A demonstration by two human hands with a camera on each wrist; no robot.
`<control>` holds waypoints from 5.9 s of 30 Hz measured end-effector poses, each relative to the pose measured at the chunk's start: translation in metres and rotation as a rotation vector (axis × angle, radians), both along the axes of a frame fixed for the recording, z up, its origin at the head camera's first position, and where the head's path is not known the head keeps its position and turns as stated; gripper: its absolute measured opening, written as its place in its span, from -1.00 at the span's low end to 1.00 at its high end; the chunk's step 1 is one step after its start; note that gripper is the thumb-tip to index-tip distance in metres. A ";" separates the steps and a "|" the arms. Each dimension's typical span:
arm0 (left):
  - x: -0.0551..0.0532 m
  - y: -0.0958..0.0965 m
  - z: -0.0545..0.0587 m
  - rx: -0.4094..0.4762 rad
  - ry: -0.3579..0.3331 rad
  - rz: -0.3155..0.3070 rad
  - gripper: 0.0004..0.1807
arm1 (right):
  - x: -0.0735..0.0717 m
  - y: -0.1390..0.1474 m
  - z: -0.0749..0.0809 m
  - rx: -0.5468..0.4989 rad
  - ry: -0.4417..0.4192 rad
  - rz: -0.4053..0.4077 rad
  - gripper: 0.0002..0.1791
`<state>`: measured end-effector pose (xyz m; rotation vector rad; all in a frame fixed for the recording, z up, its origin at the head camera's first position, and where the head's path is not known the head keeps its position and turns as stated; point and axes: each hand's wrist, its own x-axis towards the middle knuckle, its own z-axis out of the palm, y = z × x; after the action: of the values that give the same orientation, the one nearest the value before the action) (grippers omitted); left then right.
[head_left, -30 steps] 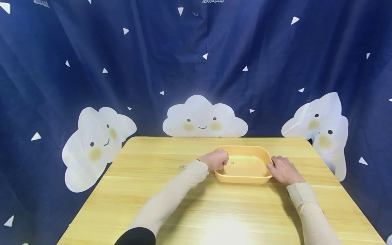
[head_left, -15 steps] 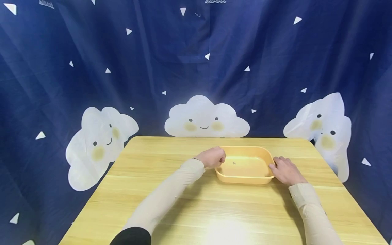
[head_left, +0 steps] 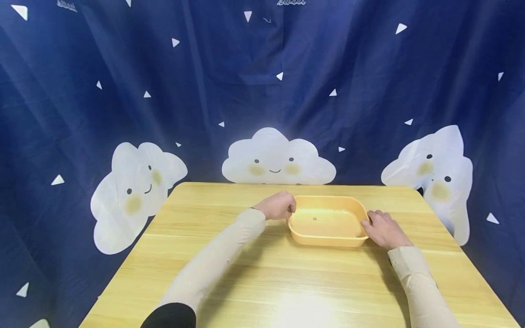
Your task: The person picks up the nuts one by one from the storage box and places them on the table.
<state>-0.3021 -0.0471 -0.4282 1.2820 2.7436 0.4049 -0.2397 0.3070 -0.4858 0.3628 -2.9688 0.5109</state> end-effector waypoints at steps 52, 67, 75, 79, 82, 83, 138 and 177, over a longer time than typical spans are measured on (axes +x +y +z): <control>-0.011 -0.076 -0.067 0.002 -0.072 0.261 -0.92 | -0.004 -0.001 -0.003 -0.023 0.025 -0.009 -0.77; -0.007 -0.079 -0.061 0.030 -0.130 0.315 -0.96 | -0.004 0.000 -0.003 -0.022 0.013 -0.008 -0.77; -0.010 -0.085 -0.048 0.108 -0.132 0.342 -0.86 | -0.004 0.001 -0.001 -0.025 0.007 -0.016 -0.78; -0.011 -0.085 -0.046 0.149 -0.126 0.368 -0.81 | -0.004 0.000 -0.002 -0.021 0.010 -0.008 -0.77; -0.014 -0.083 -0.043 0.174 -0.102 0.391 -0.81 | -0.004 0.000 -0.002 -0.021 0.015 -0.004 -0.78; -0.015 -0.081 -0.042 0.179 -0.090 0.393 -0.81 | -0.004 0.000 -0.002 -0.021 0.015 -0.003 -0.78; -0.012 0.069 -0.036 -0.269 0.250 -0.007 -0.78 | -0.004 0.001 0.003 0.078 0.032 -0.077 -0.75; 0.021 0.105 -0.062 -0.428 0.447 0.007 -0.78 | 0.006 0.002 -0.005 0.037 0.027 -0.064 -0.73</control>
<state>-0.2810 0.0581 -0.4905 1.3676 2.9357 -0.5094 -0.2336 0.3091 -0.4912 0.2745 -2.9556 0.4417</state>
